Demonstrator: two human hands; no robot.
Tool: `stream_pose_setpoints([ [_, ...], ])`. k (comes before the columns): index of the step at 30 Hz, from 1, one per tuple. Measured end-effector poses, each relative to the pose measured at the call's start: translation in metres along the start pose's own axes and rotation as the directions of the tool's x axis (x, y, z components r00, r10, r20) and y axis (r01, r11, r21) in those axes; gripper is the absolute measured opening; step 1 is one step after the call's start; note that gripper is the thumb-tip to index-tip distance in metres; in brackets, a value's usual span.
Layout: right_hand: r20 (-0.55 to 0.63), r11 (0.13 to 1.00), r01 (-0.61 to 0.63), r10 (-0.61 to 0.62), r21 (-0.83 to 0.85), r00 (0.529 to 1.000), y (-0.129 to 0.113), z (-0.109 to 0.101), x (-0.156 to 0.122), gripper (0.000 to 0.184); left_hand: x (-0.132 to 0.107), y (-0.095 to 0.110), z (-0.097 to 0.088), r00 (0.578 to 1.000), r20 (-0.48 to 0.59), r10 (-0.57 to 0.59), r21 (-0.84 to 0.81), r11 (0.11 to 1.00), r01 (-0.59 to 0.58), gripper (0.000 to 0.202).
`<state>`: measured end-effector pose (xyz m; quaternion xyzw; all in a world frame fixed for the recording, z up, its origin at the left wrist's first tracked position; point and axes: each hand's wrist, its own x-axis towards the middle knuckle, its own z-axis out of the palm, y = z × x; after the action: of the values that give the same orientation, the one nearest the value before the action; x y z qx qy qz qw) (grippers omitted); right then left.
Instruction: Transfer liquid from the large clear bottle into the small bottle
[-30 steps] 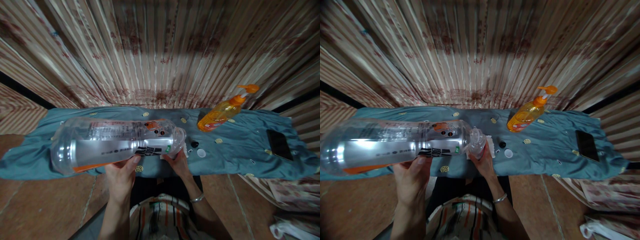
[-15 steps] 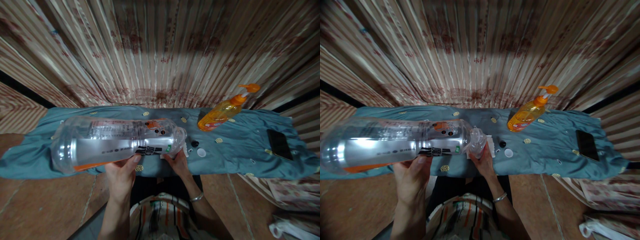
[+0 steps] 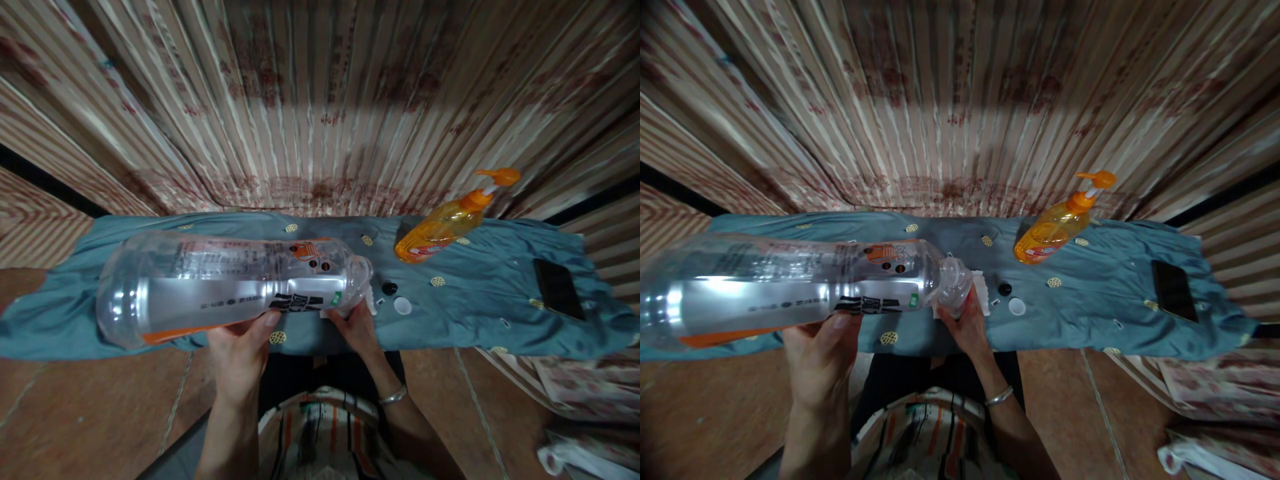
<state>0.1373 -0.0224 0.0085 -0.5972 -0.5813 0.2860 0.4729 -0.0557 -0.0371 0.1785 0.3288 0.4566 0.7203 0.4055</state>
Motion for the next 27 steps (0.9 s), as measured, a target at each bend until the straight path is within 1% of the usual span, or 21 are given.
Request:
stream_pose_setpoints([
  [5,0.0,1.0,-0.016,0.016,-0.006,1.0,0.003,0.001,-0.001,0.087,0.002,0.002,0.002,1.0,0.016,0.014,-0.003,1.0,-0.014,0.072],
  [9,-0.019,1.0,-0.002,0.002,-0.014,1.0,0.006,0.002,-0.001,0.088,0.003,0.002,0.003,0.999,0.031,0.038,-0.004,0.999,-0.038,0.073],
  [14,-0.015,1.0,-0.012,0.011,-0.025,1.0,0.005,0.002,-0.002,0.089,0.002,0.003,0.002,0.999,0.026,0.033,-0.004,0.999,-0.033,0.074],
  [18,0.004,1.0,-0.013,0.013,-0.024,1.0,0.004,0.001,-0.002,0.09,0.001,0.003,0.002,0.999,0.044,0.03,-0.018,0.999,-0.03,0.072],
  [22,-0.011,0.999,-0.021,0.02,-0.038,1.0,0.008,0.003,-0.003,0.092,0.002,0.003,0.001,0.999,0.036,0.029,0.008,1.0,-0.03,0.072],
  [27,-0.019,1.0,0.001,-0.002,-0.022,1.0,0.01,0.004,-0.003,0.089,0.003,0.001,-0.001,0.998,0.049,0.035,0.035,0.999,-0.037,0.068],
])
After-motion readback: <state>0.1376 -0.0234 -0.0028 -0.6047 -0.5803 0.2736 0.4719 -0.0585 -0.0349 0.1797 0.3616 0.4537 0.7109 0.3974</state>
